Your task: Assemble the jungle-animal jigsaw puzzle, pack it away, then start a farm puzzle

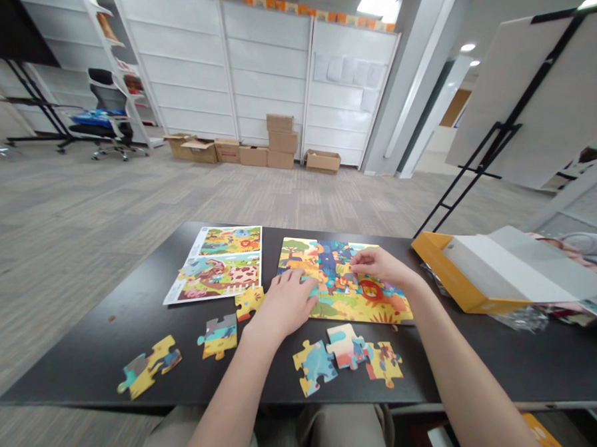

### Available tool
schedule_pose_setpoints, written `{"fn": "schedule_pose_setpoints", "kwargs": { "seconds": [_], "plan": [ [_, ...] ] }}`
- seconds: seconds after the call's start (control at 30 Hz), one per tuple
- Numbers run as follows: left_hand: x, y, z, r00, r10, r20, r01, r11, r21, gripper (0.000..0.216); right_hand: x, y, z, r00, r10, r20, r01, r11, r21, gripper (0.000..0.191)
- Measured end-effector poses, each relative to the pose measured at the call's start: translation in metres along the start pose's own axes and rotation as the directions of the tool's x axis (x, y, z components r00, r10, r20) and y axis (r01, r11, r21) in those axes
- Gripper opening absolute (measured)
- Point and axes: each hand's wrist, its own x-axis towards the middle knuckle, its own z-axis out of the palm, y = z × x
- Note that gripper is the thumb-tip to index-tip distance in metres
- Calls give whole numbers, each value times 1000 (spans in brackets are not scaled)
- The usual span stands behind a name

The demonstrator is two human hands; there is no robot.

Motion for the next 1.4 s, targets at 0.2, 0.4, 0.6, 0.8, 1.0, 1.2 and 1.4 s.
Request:
{"fn": "schedule_pose_setpoints", "kwargs": {
  "seconds": [0.2, 0.4, 0.6, 0.8, 1.0, 1.2, 1.4],
  "plan": [
    [0, 1, -2, 1000, 7, 0, -7, 1000, 3, 35, -6, -6, -7, 999, 14, 30, -15, 999, 40, 37],
    [-1, 2, -2, 1000, -5, -14, 5, 1000, 3, 34, -3, -4, -4, 999, 38, -27, -36, 997, 71, 42],
    [-2, 3, -4, 1000, -6, -7, 6, 1000, 0, 34, 8, 5, 8, 987, 28, -158, -10, 993, 116, 38],
    [0, 3, -4, 1000, -13, -2, 13, 1000, -16, 34, 28, 12, 32, 960, -62, -272, 84, 994, 70, 29],
    [0, 3, -5, 1000, -10, 0, 10, 1000, -7, 35, 33, 16, 40, 955, -93, -281, 100, 995, 10, 23],
    [-1, 3, -4, 1000, -3, 0, 3, 1000, 4, 35, 32, 16, 37, 954, -90, -284, 105, 994, 35, 25],
    [-1, 2, -1, 1000, -3, -13, 3, 1000, -7, 34, 26, 7, 31, 961, -68, -270, 100, 989, 106, 25]
  ]
}}
